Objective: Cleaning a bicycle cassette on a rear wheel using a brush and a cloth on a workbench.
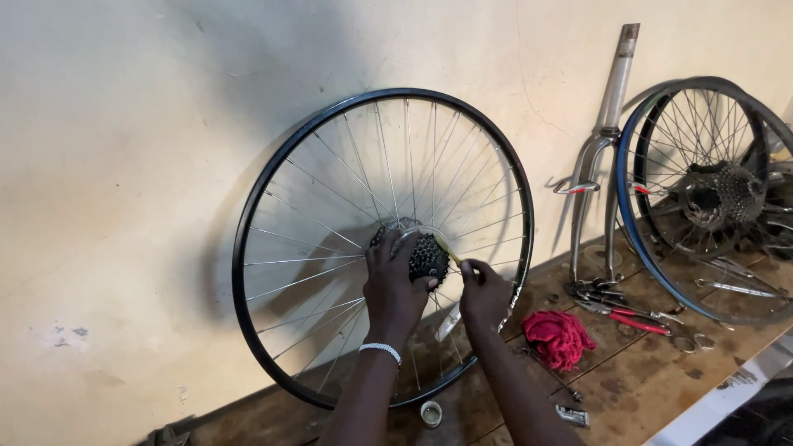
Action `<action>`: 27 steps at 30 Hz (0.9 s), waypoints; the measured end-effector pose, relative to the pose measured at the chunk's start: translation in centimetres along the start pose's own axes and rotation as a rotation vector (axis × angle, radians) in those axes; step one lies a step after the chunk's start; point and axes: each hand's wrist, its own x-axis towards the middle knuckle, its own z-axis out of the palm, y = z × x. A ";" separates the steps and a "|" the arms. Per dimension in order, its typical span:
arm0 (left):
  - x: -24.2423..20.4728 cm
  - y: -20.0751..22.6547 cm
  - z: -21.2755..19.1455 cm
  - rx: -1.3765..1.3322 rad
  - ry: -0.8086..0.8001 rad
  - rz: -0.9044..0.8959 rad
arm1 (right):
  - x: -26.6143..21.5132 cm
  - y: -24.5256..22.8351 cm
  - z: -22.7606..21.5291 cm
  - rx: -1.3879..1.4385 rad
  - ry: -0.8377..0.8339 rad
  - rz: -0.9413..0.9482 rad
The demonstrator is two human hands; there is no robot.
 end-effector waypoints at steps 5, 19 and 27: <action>-0.1 0.1 -0.2 0.025 -0.021 0.004 | -1.9 -4.5 -3.9 -0.024 0.006 -0.089; -0.3 -0.4 -0.2 0.003 -0.011 0.027 | 1.9 4.2 -1.2 0.190 0.038 -0.213; 0.1 -0.1 0.0 0.002 -0.023 -0.016 | 0.4 -0.4 -1.1 0.272 -0.109 -0.138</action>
